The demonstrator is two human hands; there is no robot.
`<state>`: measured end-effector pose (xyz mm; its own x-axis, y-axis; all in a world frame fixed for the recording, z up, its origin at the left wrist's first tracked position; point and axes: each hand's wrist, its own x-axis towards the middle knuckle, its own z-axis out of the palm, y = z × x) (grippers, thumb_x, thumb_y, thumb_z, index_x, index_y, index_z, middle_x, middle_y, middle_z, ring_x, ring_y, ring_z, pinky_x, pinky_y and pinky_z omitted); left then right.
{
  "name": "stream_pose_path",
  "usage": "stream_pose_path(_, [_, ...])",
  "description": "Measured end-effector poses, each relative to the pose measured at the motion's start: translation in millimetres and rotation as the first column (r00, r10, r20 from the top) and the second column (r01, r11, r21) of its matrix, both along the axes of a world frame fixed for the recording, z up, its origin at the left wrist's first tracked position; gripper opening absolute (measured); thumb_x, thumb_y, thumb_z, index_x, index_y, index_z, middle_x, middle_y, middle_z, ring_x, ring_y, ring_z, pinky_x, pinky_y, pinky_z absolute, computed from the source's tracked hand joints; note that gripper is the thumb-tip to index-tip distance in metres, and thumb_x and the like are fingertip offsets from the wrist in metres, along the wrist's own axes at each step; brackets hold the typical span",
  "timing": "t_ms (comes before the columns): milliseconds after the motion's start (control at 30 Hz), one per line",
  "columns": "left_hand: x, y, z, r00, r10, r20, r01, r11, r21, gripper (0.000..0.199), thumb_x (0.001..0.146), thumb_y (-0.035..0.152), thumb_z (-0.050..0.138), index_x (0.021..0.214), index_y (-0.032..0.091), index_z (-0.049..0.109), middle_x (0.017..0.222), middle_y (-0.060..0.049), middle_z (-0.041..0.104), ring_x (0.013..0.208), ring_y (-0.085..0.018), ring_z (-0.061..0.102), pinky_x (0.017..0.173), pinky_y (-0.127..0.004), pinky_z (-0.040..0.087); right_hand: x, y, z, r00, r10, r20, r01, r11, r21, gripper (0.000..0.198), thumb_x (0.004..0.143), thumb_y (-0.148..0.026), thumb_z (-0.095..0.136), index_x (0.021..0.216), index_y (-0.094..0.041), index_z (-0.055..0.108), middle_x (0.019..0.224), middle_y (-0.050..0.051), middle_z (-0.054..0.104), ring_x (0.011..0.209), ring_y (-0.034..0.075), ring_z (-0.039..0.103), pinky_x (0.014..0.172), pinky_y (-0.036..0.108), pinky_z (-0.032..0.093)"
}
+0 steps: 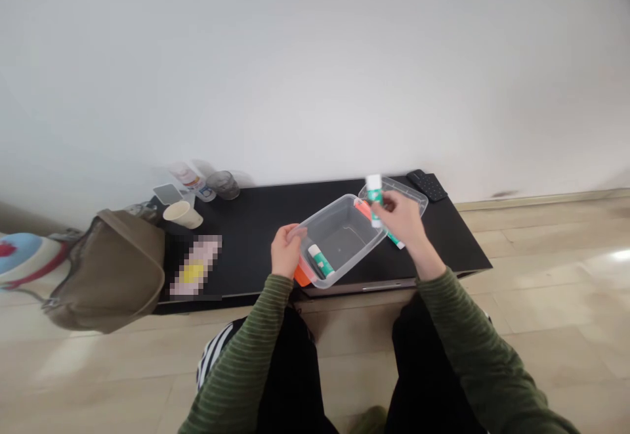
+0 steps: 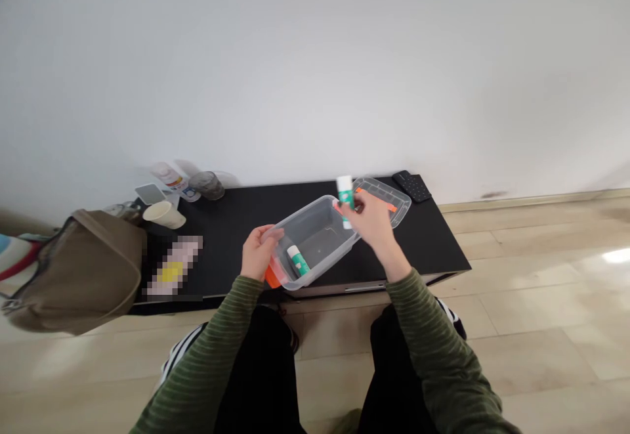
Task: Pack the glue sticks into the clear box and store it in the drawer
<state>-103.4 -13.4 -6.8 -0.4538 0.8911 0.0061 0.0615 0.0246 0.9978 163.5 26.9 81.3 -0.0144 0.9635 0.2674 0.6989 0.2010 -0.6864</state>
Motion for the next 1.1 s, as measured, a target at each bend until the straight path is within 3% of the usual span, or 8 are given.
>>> stream_pose_path(100, [4,0,1.1,1.000,-0.006,-0.004,0.006,1.000,0.000,0.026,0.070,0.017,0.061,0.096,0.018,0.064,0.095,-0.006,0.072,0.093,-0.020,0.069,0.090,-0.037,0.052,-39,-13,2,0.943,0.200,0.267,-0.168,0.976,-0.138,0.028,0.082,-0.041,0.057,0.089,-0.017,0.070,0.079,0.005,0.070,0.074,0.017,0.063,0.068,0.026,0.043])
stream_pose_path(233, [4,1,-0.5,1.000,-0.022,-0.010,0.022,1.000,0.012,0.028,0.070,0.016,0.059,0.097,0.018,0.064,0.098,-0.007,0.073,0.095,-0.020,0.068,0.092,-0.038,0.051,-77,-16,-12,0.764,0.374,0.526,-0.179,0.906,-0.383,0.033,0.081,-0.042,0.058,0.098,-0.016,0.071,0.099,0.013,0.071,0.093,0.026,0.066,0.074,0.031,0.047])
stream_pose_path(533, [-1,2,-10.7,0.999,-0.042,-0.026,0.043,0.999,0.026,0.031,0.068,0.012,0.055,0.097,0.019,0.064,0.099,-0.006,0.073,0.099,-0.021,0.068,0.096,-0.038,0.050,-107,-1,-36,0.578,0.614,0.537,-0.130,0.720,-0.682,0.033,0.084,-0.027,0.058,0.113,-0.016,0.070,0.119,0.018,0.068,0.109,0.031,0.065,0.085,0.040,0.051])
stream_pose_path(700, [0,1,-6.2,0.998,-0.048,-0.040,0.048,0.999,0.013,0.032,0.067,0.011,0.054,0.097,0.019,0.063,0.098,-0.005,0.073,0.098,-0.020,0.069,0.096,-0.038,0.049,-110,0,-38,0.481,0.720,0.500,-0.176,0.638,-0.749,0.042,0.079,-0.019,0.063,0.121,-0.013,0.067,0.121,0.020,0.067,0.111,0.032,0.065,0.086,0.042,0.053])
stream_pose_path(967, [4,-1,2.8,0.996,-0.049,-0.076,0.048,0.999,-0.014,0.027,0.071,0.017,0.058,0.098,0.018,0.063,0.098,-0.007,0.073,0.095,-0.020,0.068,0.094,-0.039,0.049,-108,-5,-37,0.453,0.743,0.492,-0.229,0.631,-0.742,0.039,0.077,-0.012,0.063,0.115,-0.013,0.070,0.113,0.019,0.070,0.106,0.030,0.067,0.084,0.038,0.054])
stream_pose_path(1033, [3,0,2.1,0.997,-0.053,-0.062,0.052,0.999,-0.012,0.027,0.071,0.016,0.057,0.098,0.018,0.063,0.099,-0.007,0.072,0.096,-0.020,0.068,0.093,-0.038,0.050,-105,-6,-34,0.494,0.704,0.510,-0.263,0.680,-0.684,0.034,0.081,-0.014,0.060,0.113,-0.015,0.071,0.113,0.018,0.070,0.105,0.030,0.067,0.082,0.038,0.054])
stream_pose_path(1100, [3,0,1.3,0.998,-0.052,-0.045,0.051,0.999,-0.017,0.027,0.071,0.016,0.057,0.098,0.018,0.063,0.099,-0.007,0.072,0.096,-0.020,0.068,0.093,-0.038,0.050,-97,-5,-28,0.592,0.619,0.516,-0.298,0.763,-0.573,0.030,0.086,-0.019,0.056,0.111,-0.020,0.072,0.114,0.015,0.070,0.105,0.028,0.066,0.082,0.036,0.052])
